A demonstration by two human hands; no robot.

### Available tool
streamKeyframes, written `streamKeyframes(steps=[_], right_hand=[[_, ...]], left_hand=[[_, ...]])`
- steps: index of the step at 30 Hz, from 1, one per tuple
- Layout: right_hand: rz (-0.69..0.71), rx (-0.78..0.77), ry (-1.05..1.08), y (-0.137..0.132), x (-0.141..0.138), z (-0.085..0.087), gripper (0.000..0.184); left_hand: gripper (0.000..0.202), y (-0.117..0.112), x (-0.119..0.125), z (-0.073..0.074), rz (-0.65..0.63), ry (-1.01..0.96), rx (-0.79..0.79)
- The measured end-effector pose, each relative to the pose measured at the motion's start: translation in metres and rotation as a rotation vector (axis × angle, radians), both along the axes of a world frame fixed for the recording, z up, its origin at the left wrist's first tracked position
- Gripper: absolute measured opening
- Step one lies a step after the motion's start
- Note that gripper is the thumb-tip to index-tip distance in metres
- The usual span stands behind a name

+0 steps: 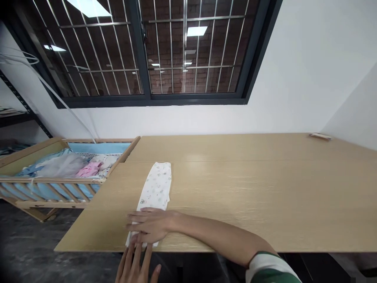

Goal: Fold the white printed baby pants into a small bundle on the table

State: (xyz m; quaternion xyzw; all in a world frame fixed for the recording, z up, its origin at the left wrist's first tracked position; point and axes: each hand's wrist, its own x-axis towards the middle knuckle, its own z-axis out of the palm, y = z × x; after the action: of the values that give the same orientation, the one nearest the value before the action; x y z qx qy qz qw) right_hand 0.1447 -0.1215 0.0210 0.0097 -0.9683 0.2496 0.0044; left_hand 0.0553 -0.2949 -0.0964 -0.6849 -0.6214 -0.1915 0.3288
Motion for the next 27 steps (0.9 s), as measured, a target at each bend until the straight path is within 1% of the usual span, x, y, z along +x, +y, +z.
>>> streamKeyframes(steps=[1, 3, 6, 9, 11, 14, 17, 19, 22, 24, 25, 27], right_hand=[[-0.029, 0.017, -0.011, 0.008, 0.000, -0.004, 0.061], [-0.125, 0.055, -0.022, 0.035, -0.004, -0.010, 0.063], [-0.317, 0.118, -0.043, 0.088, -0.017, -0.016, 0.067], [-0.485, 0.173, -0.058, 0.140, -0.027, -0.020, 0.070], [-0.565, 0.194, -0.051, 0.168, -0.030, -0.022, 0.070], [-0.621, 0.206, -0.032, 0.194, -0.028, -0.026, 0.068], [-0.600, 0.211, -0.025, 0.207, -0.022, -0.029, 0.065], [-0.573, 0.226, -0.026, 0.211, -0.017, -0.027, 0.063], [-0.583, 0.293, -0.021, 0.208, -0.010, -0.019, 0.061], [-0.598, 0.351, 0.022, 0.195, -0.006, -0.011, 0.059], [-0.600, 0.378, 0.058, 0.185, -0.003, -0.006, 0.059], [-0.602, 0.406, 0.137, 0.156, 0.003, 0.002, 0.055]], left_hand=[[0.052, -0.001, 0.000, -0.001, 0.009, -0.002, -0.009], [0.057, -0.001, 0.001, 0.002, 0.025, -0.021, -0.021], [0.057, 0.000, 0.004, 0.008, 0.016, -0.061, -0.028], [0.050, 0.000, 0.008, 0.009, 0.056, -0.102, -0.054], [0.046, 0.000, 0.008, 0.008, 0.082, -0.103, -0.063], [0.043, 0.000, 0.003, 0.009, 0.074, -0.095, -0.075], [0.047, 0.004, 0.003, 0.015, 0.003, -0.068, -0.086], [0.051, 0.008, 0.012, 0.018, -0.047, -0.067, -0.089], [0.052, 0.016, 0.029, 0.022, -0.050, -0.139, -0.109], [0.048, 0.021, 0.032, 0.026, -0.053, -0.187, -0.118], [0.044, 0.023, 0.028, 0.028, -0.074, -0.202, -0.116], [0.037, 0.027, 0.012, 0.036, -0.163, -0.214, -0.118]])
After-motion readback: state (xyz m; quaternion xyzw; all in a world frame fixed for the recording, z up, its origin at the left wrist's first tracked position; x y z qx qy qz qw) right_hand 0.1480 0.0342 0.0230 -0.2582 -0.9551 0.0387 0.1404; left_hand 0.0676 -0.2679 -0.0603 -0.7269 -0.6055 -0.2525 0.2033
